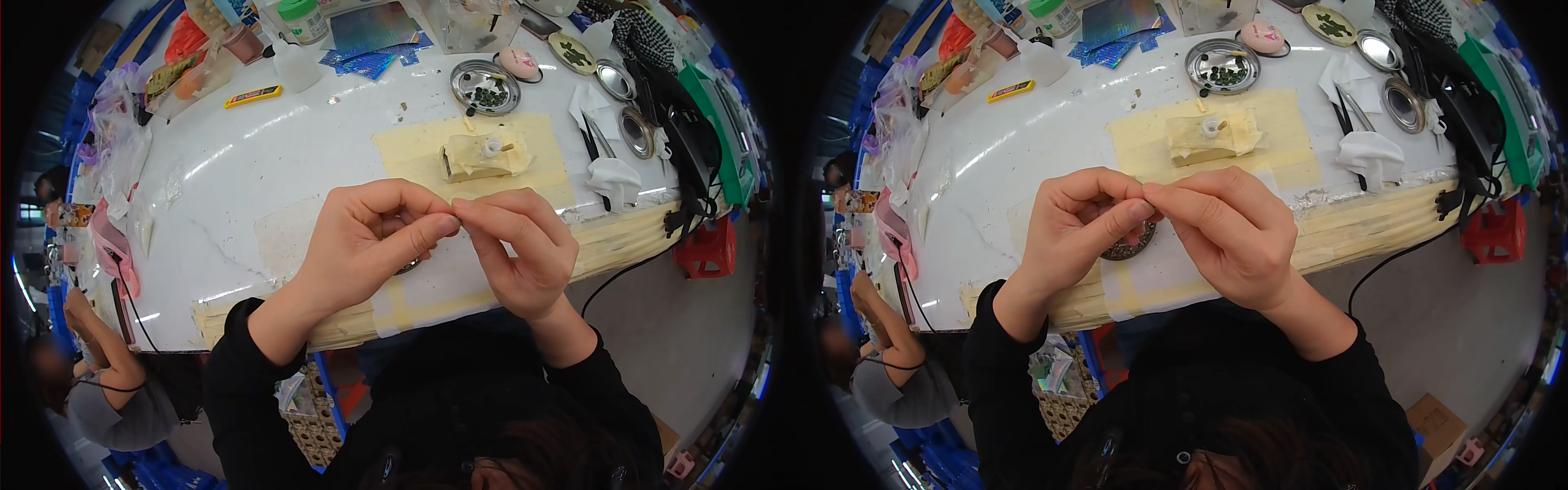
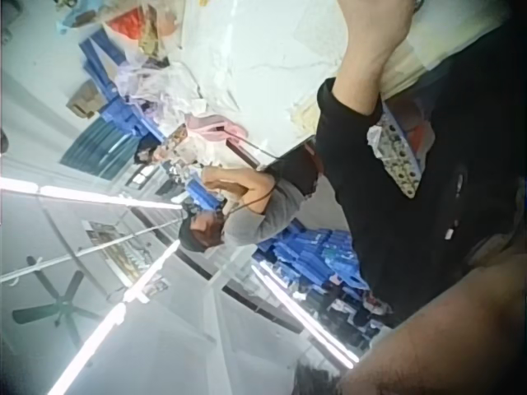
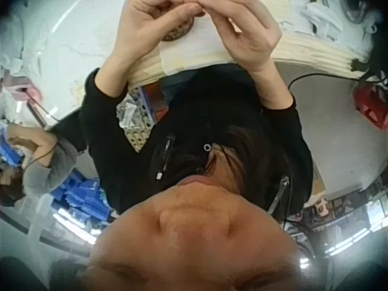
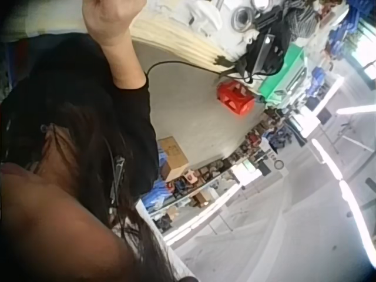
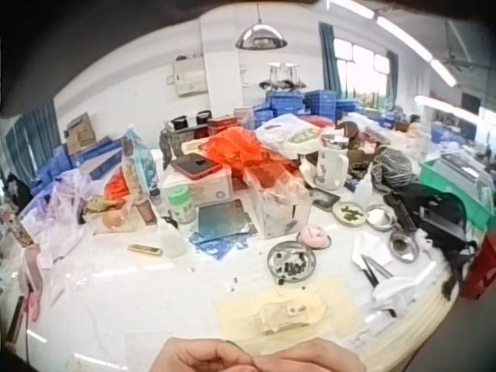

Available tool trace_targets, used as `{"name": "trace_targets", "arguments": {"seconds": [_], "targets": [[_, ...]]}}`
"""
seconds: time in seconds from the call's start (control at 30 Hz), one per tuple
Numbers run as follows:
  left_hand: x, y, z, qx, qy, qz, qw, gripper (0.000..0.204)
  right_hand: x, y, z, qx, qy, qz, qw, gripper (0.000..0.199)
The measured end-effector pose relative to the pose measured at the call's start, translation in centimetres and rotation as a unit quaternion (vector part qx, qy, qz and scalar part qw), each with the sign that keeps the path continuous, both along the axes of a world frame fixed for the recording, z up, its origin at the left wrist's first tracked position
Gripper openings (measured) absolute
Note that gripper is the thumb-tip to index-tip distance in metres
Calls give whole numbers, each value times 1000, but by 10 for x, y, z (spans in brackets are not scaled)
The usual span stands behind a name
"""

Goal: Assembling tiny decorative studs onto a base component at a workbench.

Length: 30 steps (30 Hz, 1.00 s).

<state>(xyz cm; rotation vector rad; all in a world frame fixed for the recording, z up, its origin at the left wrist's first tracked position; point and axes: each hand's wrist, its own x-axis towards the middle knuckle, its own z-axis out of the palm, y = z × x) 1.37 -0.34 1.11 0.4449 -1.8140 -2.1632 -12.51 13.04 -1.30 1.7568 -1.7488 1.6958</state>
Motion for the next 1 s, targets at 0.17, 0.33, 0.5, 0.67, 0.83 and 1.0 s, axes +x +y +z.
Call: {"name": "trace_targets", "arguments": {"seconds": [0.17, 0.33, 0.5, 0.67, 0.83, 1.0], "targets": [[-1, 5, -2, -34, 23, 24, 999, 14, -1, -2, -2, -15, 1, -14, 1000, 28], [1, 2, -4, -47, 26, 37, 998, 13, 1, 1, 4, 32, -74, 18, 997, 23], [1, 0, -2, -9, 1, 9, 1000, 14, -1, 1, 3, 39, -105, 33, 993, 19], [0, -2, 2, 12, -13, 1, 1000, 13, -2, 2, 3, 35, -80, 10, 996, 16], [2, -1, 1, -13, 4, 4, 1000, 13, -1, 0, 2, 16, -55, -11, 998, 17], [3, 0, 1, -29, 11, 6, 1000, 13, 0, 0, 0, 13, -33, -24, 999, 17]]}}
